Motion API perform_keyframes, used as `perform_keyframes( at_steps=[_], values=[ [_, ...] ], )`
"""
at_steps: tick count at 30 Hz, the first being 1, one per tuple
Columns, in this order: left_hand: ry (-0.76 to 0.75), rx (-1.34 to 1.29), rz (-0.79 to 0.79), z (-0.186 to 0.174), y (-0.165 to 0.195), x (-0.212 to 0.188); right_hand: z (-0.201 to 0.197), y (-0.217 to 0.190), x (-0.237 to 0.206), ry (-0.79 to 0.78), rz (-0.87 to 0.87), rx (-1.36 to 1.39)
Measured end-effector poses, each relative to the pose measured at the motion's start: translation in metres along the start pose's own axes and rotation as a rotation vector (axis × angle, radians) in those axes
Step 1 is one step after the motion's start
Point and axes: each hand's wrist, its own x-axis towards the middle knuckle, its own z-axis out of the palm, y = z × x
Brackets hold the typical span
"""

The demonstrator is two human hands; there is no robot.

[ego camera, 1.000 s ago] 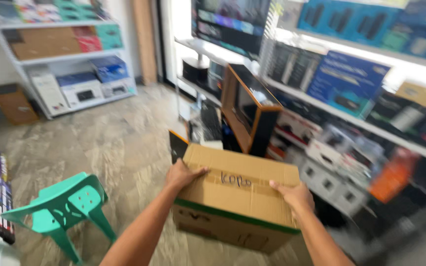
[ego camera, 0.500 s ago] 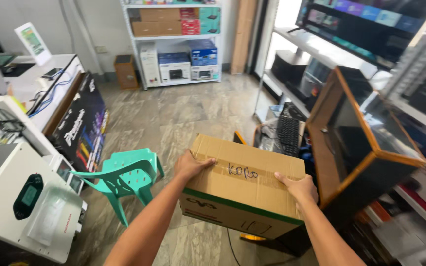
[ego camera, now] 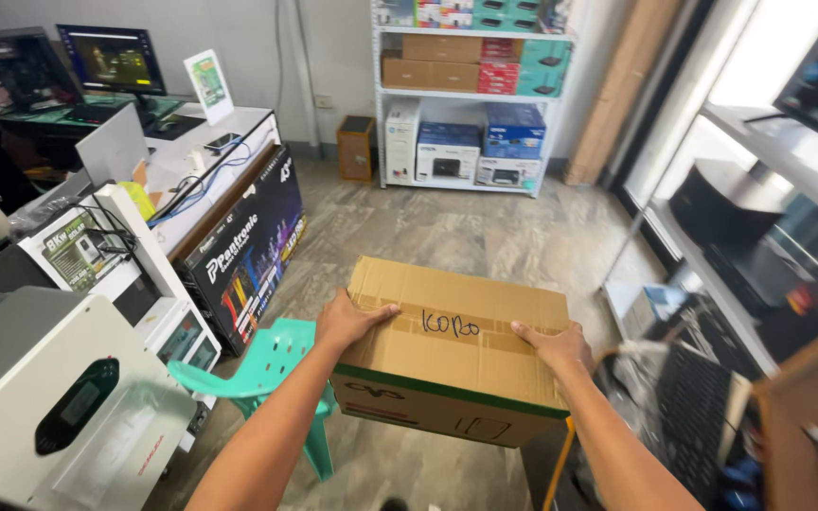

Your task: The person retrieves a cardboard box from a shelf, carries it down a flight of stairs, and places it on a counter. They then use a box cutter to open the box, remove protective foam and plastic wrapping, and take out a black computer tower, placing it on the counter.

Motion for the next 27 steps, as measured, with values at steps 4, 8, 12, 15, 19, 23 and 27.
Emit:
perform_keyframes(
  at_steps=[4, 8, 12, 15, 19, 23, 27],
  values=[
    [0.005, -0.026, -0.018, 0.005, -0.001, 0.121, 0.067, -0.075, 0.086, -0.079, -0.05, 0.094],
    [0.058, -0.118, -0.021, -0.001, 0.013, 0.239, 0.133, -0.154, 0.184, -0.111, -0.084, 0.043],
    [0.015, -0.071, -0.096, -0.009, 0.035, 0.343, 0.191, -0.212, 0.278, -0.138, -0.207, 0.059],
    [0.028, -0.098, -0.054, -0.008, 0.049, 0.428, 0.235, -0.263, 0.346, -0.118, -0.194, 0.127],
    [0.031, -0.03, -0.111, 0.015, 0.056, 0.552, 0.288, -0.332, 0.438, -0.137, -0.075, -0.016],
    [0.082, -0.064, -0.136, 0.048, 0.062, 0.682, 0.343, -0.411, 0.542, -0.223, -0.15, 0.028],
    [0.154, -0.107, -0.187, 0.07, 0.077, 0.808, 0.389, -0.503, 0.645, -0.24, -0.178, -0.053]
  ],
)
